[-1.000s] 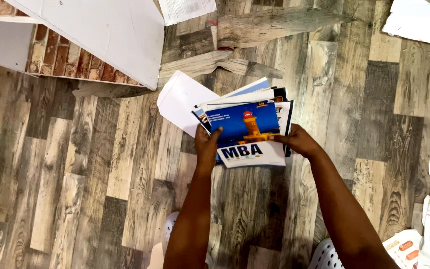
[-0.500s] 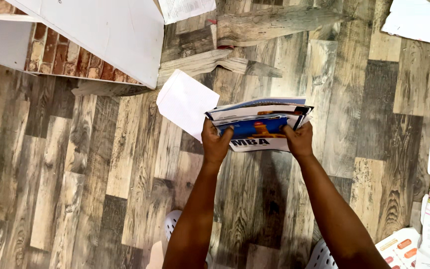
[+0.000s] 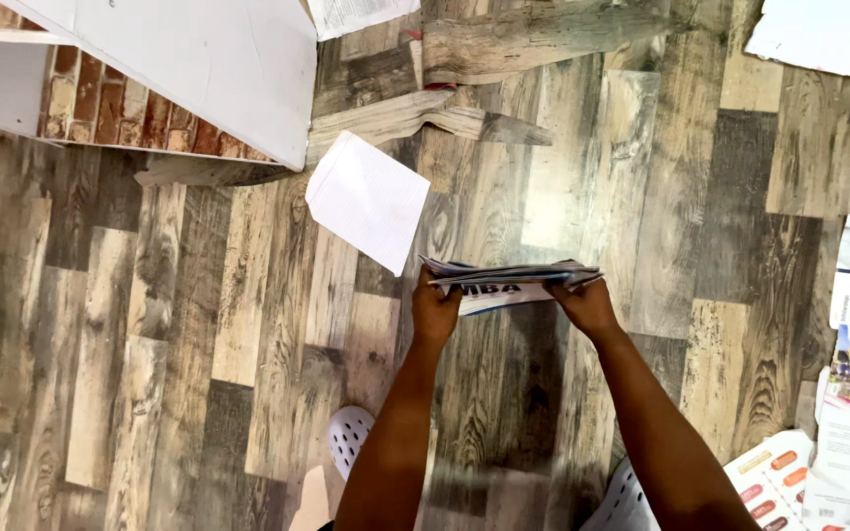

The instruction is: The person picks up brochures and papers from the wooden floor, stacks them into piles, and places the piles on top of a white shelf.

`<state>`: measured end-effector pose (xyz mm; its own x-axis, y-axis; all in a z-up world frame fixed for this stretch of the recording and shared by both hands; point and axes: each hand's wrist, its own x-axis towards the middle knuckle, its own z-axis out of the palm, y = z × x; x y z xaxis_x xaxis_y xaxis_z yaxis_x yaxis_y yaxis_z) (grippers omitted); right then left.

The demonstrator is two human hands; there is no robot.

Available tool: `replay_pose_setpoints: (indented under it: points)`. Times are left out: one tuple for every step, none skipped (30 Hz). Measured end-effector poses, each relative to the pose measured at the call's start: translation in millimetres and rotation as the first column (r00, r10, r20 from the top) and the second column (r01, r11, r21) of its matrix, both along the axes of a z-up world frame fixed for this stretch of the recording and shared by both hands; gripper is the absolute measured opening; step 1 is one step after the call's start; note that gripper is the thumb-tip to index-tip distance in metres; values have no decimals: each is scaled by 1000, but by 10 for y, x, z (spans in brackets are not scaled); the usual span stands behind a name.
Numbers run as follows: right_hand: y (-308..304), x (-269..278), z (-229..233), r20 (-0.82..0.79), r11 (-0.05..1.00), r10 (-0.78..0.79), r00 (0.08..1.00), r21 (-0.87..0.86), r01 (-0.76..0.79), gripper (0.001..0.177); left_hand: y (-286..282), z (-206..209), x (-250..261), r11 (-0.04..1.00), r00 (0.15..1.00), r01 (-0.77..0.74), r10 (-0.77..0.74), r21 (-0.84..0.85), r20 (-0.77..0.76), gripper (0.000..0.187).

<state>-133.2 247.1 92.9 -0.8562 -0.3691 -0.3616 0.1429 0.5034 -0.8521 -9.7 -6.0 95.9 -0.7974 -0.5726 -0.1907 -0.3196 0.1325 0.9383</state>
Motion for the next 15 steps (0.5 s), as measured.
replay_pose_setpoints:
  points:
    - [12, 46, 25, -1, 999, 2, 1000, 34, -2, 13, -8, 103, 1, 1000, 999, -16, 15, 10, 30, 50]
    - [7, 93, 71, 70, 999, -33, 997, 0, 33, 15, -14, 224, -3, 999, 998, -32, 31, 19, 60, 47]
    - [13, 137, 157, 140, 997, -70, 988, -28, 74, 17, -13, 366, -12, 998, 995, -44, 41, 32, 88, 44]
    - [10, 186, 276, 209, 992, -104, 972, -52, 118, 20, -29, 534, 16, 998, 995, -48, 44, 43, 93, 42]
    - [15, 210, 437, 231, 983, -103, 968, -124, 135, 23, -35, 719, 43, 997, 994, -54, 49, 55, 94, 41]
    - [16, 253, 631, 252, 969, -101, 963, -194, 152, 27, -38, 913, 74, 996, 994, -61, 54, 67, 95, 40]
    - [-7, 292, 840, 270, 949, -92, 958, -266, 166, 32, -39, 1110, 111, 993, 996, -52, 44, 108, 75, 39]
    - [-24, 343, 1072, 300, 947, -133, 945, -244, 211, 32, -33, 1314, 166, 988, 998, -42, 34, 148, 54, 38]
    - [-25, 408, 1323, 330, 942, -175, 928, -218, 255, 32, -27, 1522, 227, 982, 999, -32, 25, 189, 35, 37]
    - [-34, 452, 1565, 359, 935, -216, 908, -191, 298, 33, -32, 1730, 290, 973, 998, -15, 1, 231, 62, 39]
    - [-35, 481, 1792, 370, 918, -208, 906, -246, 311, 34, -35, 1934, 369, 962, 996, 3, -28, 274, 89, 41]
    - [-14, 503, 2015, 379, 898, -198, 904, -300, 323, 35, -26, 2137, 452, 948, 992, 19, -59, 318, 115, 43]
    - [22, 539, 2230, 384, 872, -193, 903, -355, 337, 38, -5, 2335, 529, 923, 995, 33, -67, 384, 75, 44]
    - [53, 585, 2442, 385, 876, -205, 900, -337, 344, 35, 23, 2541, 614, 893, 997, 49, -73, 448, 36, 45]
    - [41, 591, 2644, 385, 881, -211, 899, -324, 346, 32, 20, 2749, 665, 860, 997, 66, -72, 505, -7, 46]
